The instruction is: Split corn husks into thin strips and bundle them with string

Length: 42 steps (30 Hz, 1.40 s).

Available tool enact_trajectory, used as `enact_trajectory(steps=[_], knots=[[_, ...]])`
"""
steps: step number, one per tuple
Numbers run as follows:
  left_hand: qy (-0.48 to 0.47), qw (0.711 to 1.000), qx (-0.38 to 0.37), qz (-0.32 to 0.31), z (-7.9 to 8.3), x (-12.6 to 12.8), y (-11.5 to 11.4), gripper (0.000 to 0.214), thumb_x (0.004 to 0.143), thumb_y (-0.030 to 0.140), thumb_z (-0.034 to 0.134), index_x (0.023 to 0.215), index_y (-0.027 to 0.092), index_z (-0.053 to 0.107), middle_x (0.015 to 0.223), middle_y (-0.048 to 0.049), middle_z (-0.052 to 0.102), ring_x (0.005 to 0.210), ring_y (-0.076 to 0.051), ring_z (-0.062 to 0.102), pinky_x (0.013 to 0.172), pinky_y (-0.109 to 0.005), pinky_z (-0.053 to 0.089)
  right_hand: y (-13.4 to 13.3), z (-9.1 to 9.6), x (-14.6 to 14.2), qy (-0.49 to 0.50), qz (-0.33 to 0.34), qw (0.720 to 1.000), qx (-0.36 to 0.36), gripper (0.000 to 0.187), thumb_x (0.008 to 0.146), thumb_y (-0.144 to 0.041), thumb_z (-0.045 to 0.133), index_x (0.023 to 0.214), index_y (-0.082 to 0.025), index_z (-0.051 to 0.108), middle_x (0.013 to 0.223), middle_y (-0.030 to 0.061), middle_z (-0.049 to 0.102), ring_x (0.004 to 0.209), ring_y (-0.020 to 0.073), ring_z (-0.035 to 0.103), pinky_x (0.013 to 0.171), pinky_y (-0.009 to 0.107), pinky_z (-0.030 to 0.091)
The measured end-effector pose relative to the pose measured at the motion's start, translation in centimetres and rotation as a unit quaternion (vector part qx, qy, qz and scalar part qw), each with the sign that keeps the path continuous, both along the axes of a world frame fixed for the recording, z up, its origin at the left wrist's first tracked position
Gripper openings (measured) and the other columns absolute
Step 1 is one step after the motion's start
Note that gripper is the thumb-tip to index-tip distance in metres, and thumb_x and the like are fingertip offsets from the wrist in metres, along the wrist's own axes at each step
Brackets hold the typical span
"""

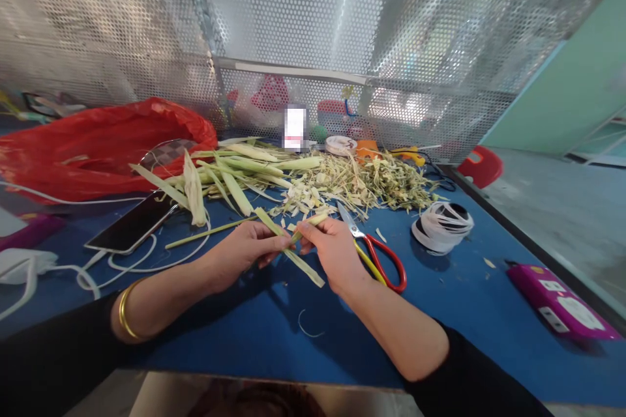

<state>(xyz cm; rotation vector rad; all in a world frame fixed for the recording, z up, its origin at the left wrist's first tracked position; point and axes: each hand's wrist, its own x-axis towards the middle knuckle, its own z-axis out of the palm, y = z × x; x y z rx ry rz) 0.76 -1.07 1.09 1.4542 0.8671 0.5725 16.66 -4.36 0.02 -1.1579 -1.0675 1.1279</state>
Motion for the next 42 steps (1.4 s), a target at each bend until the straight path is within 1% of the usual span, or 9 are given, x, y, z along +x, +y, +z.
enact_trajectory(steps=[6, 13, 17, 21, 24, 27, 32, 38, 42], knots=[[0.002, 1.000, 0.014, -0.021, 0.5, -0.3, -0.1, 0.022, 0.073, 0.036, 0.062, 0.063, 0.017, 0.061, 0.048, 0.0052, 0.045, 0.047, -0.008, 0.037, 0.049, -0.022, 0.029, -0.2, 0.0, -0.3, -0.009, -0.017, 0.999, 0.028, 0.020, 0.072, -0.027, 0.066, 0.055, -0.016, 0.063, 0.053, -0.0010, 0.056, 0.050, 0.0105, 0.049, 0.053, 0.026, 0.041], [0.011, 0.998, 0.048, -0.032, 0.8, -0.3, -0.4, 0.036, 0.074, 0.040, 0.064, 0.048, 0.017, 0.053, 0.046, 0.0036, 0.047, 0.048, -0.009, 0.043, 0.053, -0.024, 0.035, 0.2, 0.4, 0.1, -0.019, -0.006, 0.999, 0.034, 0.018, 0.068, -0.029, 0.070, 0.057, -0.015, 0.065, 0.058, -0.0006, 0.058, 0.050, 0.0106, 0.051, 0.052, 0.026, 0.041], [-0.008, 1.000, 0.004, 0.010, 0.7, -0.2, -0.2, 0.032, 0.074, 0.045, 0.063, 0.061, 0.016, 0.063, 0.050, 0.0021, 0.054, 0.048, -0.009, 0.048, 0.052, -0.023, 0.037, 0.6, 0.6, 0.9, -0.037, 0.005, 0.999, 0.033, 0.026, 0.074, -0.040, 0.067, 0.066, -0.015, 0.069, 0.063, 0.0014, 0.062, 0.057, 0.0125, 0.055, 0.059, 0.027, 0.045], [-0.033, 0.994, -0.055, 0.092, 0.6, -0.3, 0.2, 0.041, 0.079, 0.050, 0.057, 0.069, 0.012, 0.068, 0.068, -0.0078, 0.069, 0.059, -0.014, 0.061, 0.063, -0.026, 0.045, 1.0, 0.8, 2.0, -0.114, 0.034, 0.993, 0.013, 0.037, 0.079, -0.051, 0.059, 0.081, -0.016, 0.071, 0.072, 0.0044, 0.067, 0.071, 0.0181, 0.062, 0.065, 0.030, 0.047], [-0.078, 0.986, -0.095, 0.117, 0.8, -0.3, 0.2, 0.039, 0.079, 0.048, 0.058, 0.093, 0.012, 0.068, 0.079, -0.0105, 0.073, 0.067, -0.020, 0.067, 0.072, -0.032, 0.049, 1.1, 0.9, 2.6, -0.289, 0.076, 0.952, 0.071, 0.022, 0.080, -0.039, 0.062, 0.081, -0.019, 0.071, 0.072, 0.0022, 0.067, 0.070, 0.0173, 0.060, 0.063, 0.028, 0.045], [-0.087, 0.984, -0.124, 0.096, 1.1, -0.7, 0.5, 0.047, 0.077, 0.051, 0.060, 0.101, 0.012, 0.066, 0.078, -0.0110, 0.073, 0.069, -0.022, 0.068, 0.077, -0.035, 0.049, 1.0, 0.9, 2.9, -0.398, 0.041, 0.901, 0.171, 0.013, 0.083, -0.024, 0.057, 0.081, -0.021, 0.070, 0.079, 0.0021, 0.068, 0.074, 0.0166, 0.060, 0.067, 0.028, 0.045], [-0.062, 0.985, -0.102, 0.122, 1.5, -1.7, 1.7, 0.055, 0.072, 0.062, 0.059, 0.094, 0.012, 0.070, 0.082, -0.0094, 0.071, 0.069, -0.019, 0.066, 0.065, -0.028, 0.048, 0.8, 1.9, 3.6, -0.465, 0.034, 0.854, 0.229, 0.014, 0.087, -0.020, 0.054, 0.082, -0.022, 0.067, 0.084, 0.0036, 0.067, 0.077, 0.0178, 0.059, 0.071, 0.030, 0.044], [0.005, 1.000, -0.028, 0.000, 1.0, -1.5, 1.4, 0.036, 0.068, 0.048, 0.070, 0.076, 0.013, 0.069, 0.062, -0.0021, 0.064, 0.052, -0.011, 0.055, 0.052, -0.023, 0.039, 0.5, 2.0, 3.3, -0.505, 0.077, 0.806, 0.298, 0.015, 0.090, -0.020, 0.053, 0.085, -0.021, 0.067, 0.081, 0.0034, 0.065, 0.076, 0.0164, 0.057, 0.072, 0.030, 0.041], [-0.003, 0.997, -0.079, -0.004, 0.1, -0.8, 0.7, 0.029, 0.066, 0.042, 0.072, 0.064, 0.014, 0.063, 0.051, 0.0020, 0.058, 0.042, -0.007, 0.047, 0.048, -0.021, 0.037, 0.5, 1.4, 2.7, -0.520, 0.086, 0.779, 0.338, 0.014, 0.090, -0.019, 0.053, 0.086, -0.021, 0.067, 0.080, 0.0033, 0.065, 0.075, 0.0164, 0.056, 0.072, 0.031, 0.040]])
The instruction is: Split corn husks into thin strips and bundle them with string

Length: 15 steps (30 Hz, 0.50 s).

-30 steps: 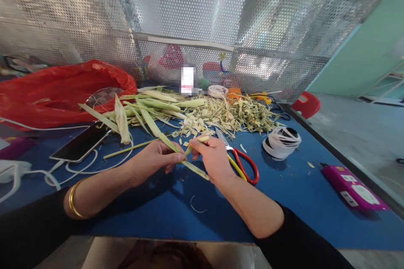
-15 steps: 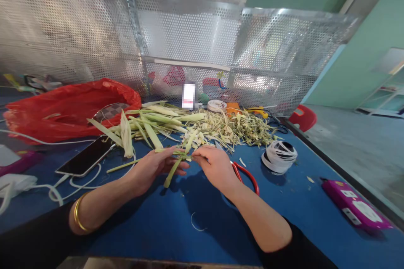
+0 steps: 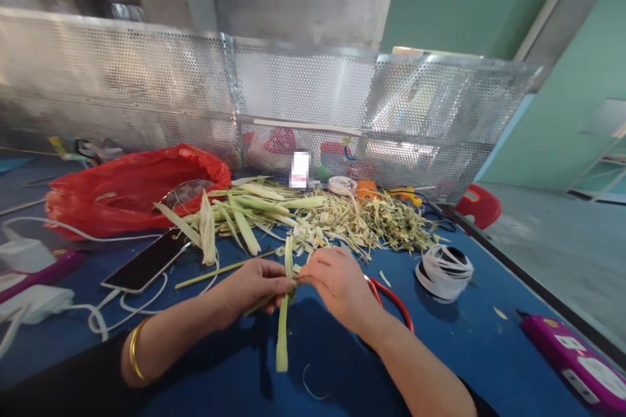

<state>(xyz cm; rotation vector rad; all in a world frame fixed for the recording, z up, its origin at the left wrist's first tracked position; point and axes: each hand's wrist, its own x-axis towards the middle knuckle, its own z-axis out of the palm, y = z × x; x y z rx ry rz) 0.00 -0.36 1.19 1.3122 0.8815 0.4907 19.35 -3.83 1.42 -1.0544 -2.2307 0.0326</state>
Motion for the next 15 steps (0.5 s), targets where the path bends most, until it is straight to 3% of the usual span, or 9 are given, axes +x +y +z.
enact_trajectory(steps=[5, 15], knots=[[-0.015, 0.998, 0.005, 0.058, -0.50, 0.27, -0.04, 0.030, 0.064, 0.041, 0.073, 0.063, 0.013, 0.063, 0.047, 0.0026, 0.056, 0.037, -0.006, 0.043, 0.042, -0.020, 0.033, 0.01, -0.36, -0.13, -0.029, -0.031, 0.998, 0.036, 0.015, 0.091, -0.019, 0.051, 0.087, -0.020, 0.066, 0.078, 0.0036, 0.063, 0.072, 0.0163, 0.056, 0.071, 0.031, 0.039], [-0.009, 1.000, 0.000, 0.003, -0.49, 0.15, -0.12, 0.031, 0.068, 0.043, 0.070, 0.070, 0.012, 0.068, 0.045, 0.0019, 0.056, 0.039, -0.008, 0.046, 0.045, -0.021, 0.036, 0.21, -1.06, -0.37, 0.007, -0.041, 0.996, 0.083, 0.016, 0.089, -0.016, 0.054, 0.078, -0.019, 0.065, 0.071, 0.0023, 0.063, 0.069, 0.0157, 0.055, 0.072, 0.032, 0.040]])
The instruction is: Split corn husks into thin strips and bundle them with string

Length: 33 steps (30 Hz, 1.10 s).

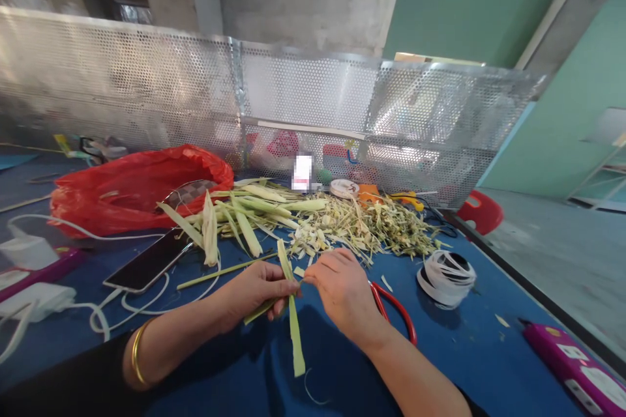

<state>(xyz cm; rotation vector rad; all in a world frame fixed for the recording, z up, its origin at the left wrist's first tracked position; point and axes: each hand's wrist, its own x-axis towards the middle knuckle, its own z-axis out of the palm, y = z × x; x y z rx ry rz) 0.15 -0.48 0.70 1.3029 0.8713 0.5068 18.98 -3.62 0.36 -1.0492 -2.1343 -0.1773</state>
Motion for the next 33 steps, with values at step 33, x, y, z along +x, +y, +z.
enact_trajectory(steps=[33], knots=[[-0.192, 0.954, -0.199, 0.115, 0.8, 0.1, -0.5, 0.006, 0.079, 0.009, 0.062, 0.081, 0.011, 0.066, 0.050, 0.0015, 0.056, 0.036, -0.005, 0.045, 0.041, -0.018, 0.044, 0.1, -0.2, -0.5, 0.046, 0.001, 0.998, -0.052, 0.018, 0.088, -0.013, 0.053, 0.073, -0.018, 0.062, 0.065, 0.0006, 0.064, 0.062, 0.0133, 0.055, 0.084, 0.031, 0.039]])
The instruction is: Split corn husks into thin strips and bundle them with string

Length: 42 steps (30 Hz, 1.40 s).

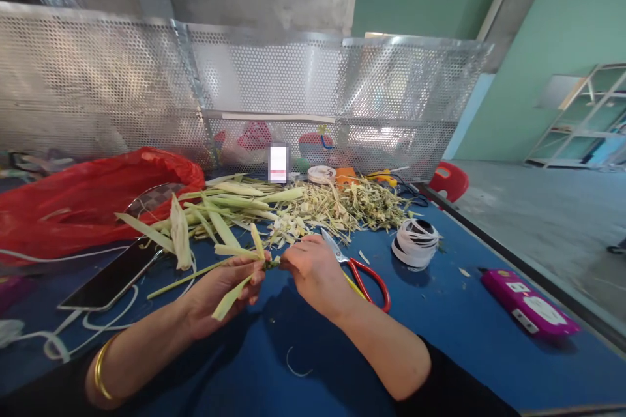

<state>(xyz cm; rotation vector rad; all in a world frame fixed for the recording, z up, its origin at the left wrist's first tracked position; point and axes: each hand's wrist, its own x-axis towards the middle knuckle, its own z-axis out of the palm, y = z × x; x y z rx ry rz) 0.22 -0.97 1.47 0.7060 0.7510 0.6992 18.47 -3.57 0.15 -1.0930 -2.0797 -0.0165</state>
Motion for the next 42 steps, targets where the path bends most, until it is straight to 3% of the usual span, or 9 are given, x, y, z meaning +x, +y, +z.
enact_trajectory(steps=[4, 10, 15, 17, 19, 23, 28, 34, 42], knots=[[0.013, 0.999, 0.009, 0.035, 0.5, 0.0, 0.4, 0.007, 0.078, 0.007, 0.060, 0.077, 0.009, 0.065, 0.048, 0.0017, 0.055, 0.034, -0.005, 0.042, 0.039, -0.017, 0.041, 0.0, -0.2, -0.5, -0.008, 0.009, 1.000, 0.017, 0.021, 0.088, -0.014, 0.051, 0.070, -0.018, 0.061, 0.062, 0.0018, 0.061, 0.063, 0.0147, 0.055, 0.085, 0.031, 0.041], [0.029, 0.999, 0.033, 0.026, 0.2, -0.1, 0.5, 0.009, 0.074, 0.009, 0.065, 0.084, 0.010, 0.067, 0.050, 0.0003, 0.058, 0.041, -0.008, 0.051, 0.043, -0.018, 0.044, 0.1, -0.4, -0.4, 0.012, 0.002, 1.000, -0.013, 0.021, 0.089, -0.015, 0.050, 0.072, -0.018, 0.063, 0.065, 0.0032, 0.060, 0.066, 0.0160, 0.055, 0.081, 0.030, 0.043], [0.105, 0.991, 0.078, 0.008, -0.3, -0.1, 0.2, 0.022, 0.072, 0.021, 0.072, 0.091, 0.011, 0.068, 0.062, -0.0044, 0.068, 0.047, -0.008, 0.057, 0.049, -0.016, 0.045, 0.3, -0.5, -0.2, 0.046, 0.002, 0.992, -0.119, 0.016, 0.087, -0.018, 0.055, 0.077, -0.019, 0.068, 0.071, 0.0039, 0.065, 0.073, 0.0172, 0.057, 0.082, 0.033, 0.043], [0.127, 0.986, 0.104, -0.012, -0.3, -0.1, 0.1, 0.026, 0.073, 0.024, 0.071, 0.094, 0.011, 0.068, 0.069, -0.0075, 0.071, 0.049, -0.009, 0.059, 0.052, -0.018, 0.048, 0.4, -0.4, 0.0, 0.102, 0.021, 0.976, -0.193, 0.010, 0.083, -0.019, 0.059, 0.084, -0.019, 0.069, 0.082, 0.0048, 0.068, 0.082, 0.0184, 0.059, 0.082, 0.032, 0.043], [0.133, 0.983, 0.120, -0.027, -0.2, -0.1, 0.2, 0.028, 0.074, 0.026, 0.069, 0.097, 0.011, 0.067, 0.075, -0.0091, 0.073, 0.049, -0.011, 0.061, 0.054, -0.021, 0.049, 0.4, -0.1, 0.1, 0.199, 0.049, 0.942, -0.267, 0.015, 0.081, -0.023, 0.061, 0.093, -0.020, 0.069, 0.093, 0.0046, 0.068, 0.090, 0.0189, 0.060, 0.084, 0.032, 0.044], [0.145, 0.978, 0.135, -0.061, -0.3, 0.0, 0.1, 0.031, 0.074, 0.028, 0.066, 0.099, 0.010, 0.067, 0.076, -0.0108, 0.073, 0.048, -0.013, 0.062, 0.055, -0.025, 0.050, 0.2, 0.2, -0.1, 0.364, 0.055, 0.862, -0.347, 0.023, 0.078, -0.036, 0.064, 0.092, -0.018, 0.069, 0.082, 0.0015, 0.067, 0.079, 0.0168, 0.059, 0.075, 0.030, 0.046], [0.182, 0.963, 0.170, -0.101, -1.0, 0.4, 0.0, 0.027, 0.072, 0.029, 0.069, 0.089, 0.009, 0.071, 0.071, -0.0109, 0.073, 0.046, -0.013, 0.061, 0.053, -0.024, 0.050, 0.1, -0.4, -0.8, 0.392, 0.013, 0.862, -0.320, 0.023, 0.074, -0.036, 0.065, 0.064, -0.016, 0.066, 0.060, -0.0012, 0.057, 0.060, 0.0128, 0.051, 0.061, 0.026, 0.042], [0.188, 0.961, 0.154, -0.128, -1.1, 0.3, 0.0, 0.026, 0.068, 0.036, 0.073, 0.074, 0.010, 0.072, 0.068, -0.0114, 0.073, 0.047, -0.012, 0.060, 0.053, -0.023, 0.048, 0.2, -1.3, -1.2, 0.437, -0.022, 0.851, -0.290, 0.020, 0.074, -0.031, 0.063, 0.062, -0.016, 0.064, 0.056, -0.0005, 0.055, 0.058, 0.0134, 0.049, 0.059, 0.027, 0.040], [0.175, 0.966, 0.153, -0.117, -1.2, 0.3, -0.1, 0.035, 0.064, 0.039, 0.076, 0.082, 0.010, 0.072, 0.068, -0.0109, 0.073, 0.051, -0.014, 0.062, 0.055, -0.025, 0.049, 0.2, -1.0, -1.2, 0.430, -0.034, 0.857, -0.282, 0.019, 0.074, -0.033, 0.063, 0.064, -0.017, 0.066, 0.057, -0.0004, 0.056, 0.060, 0.0148, 0.051, 0.061, 0.028, 0.042]])
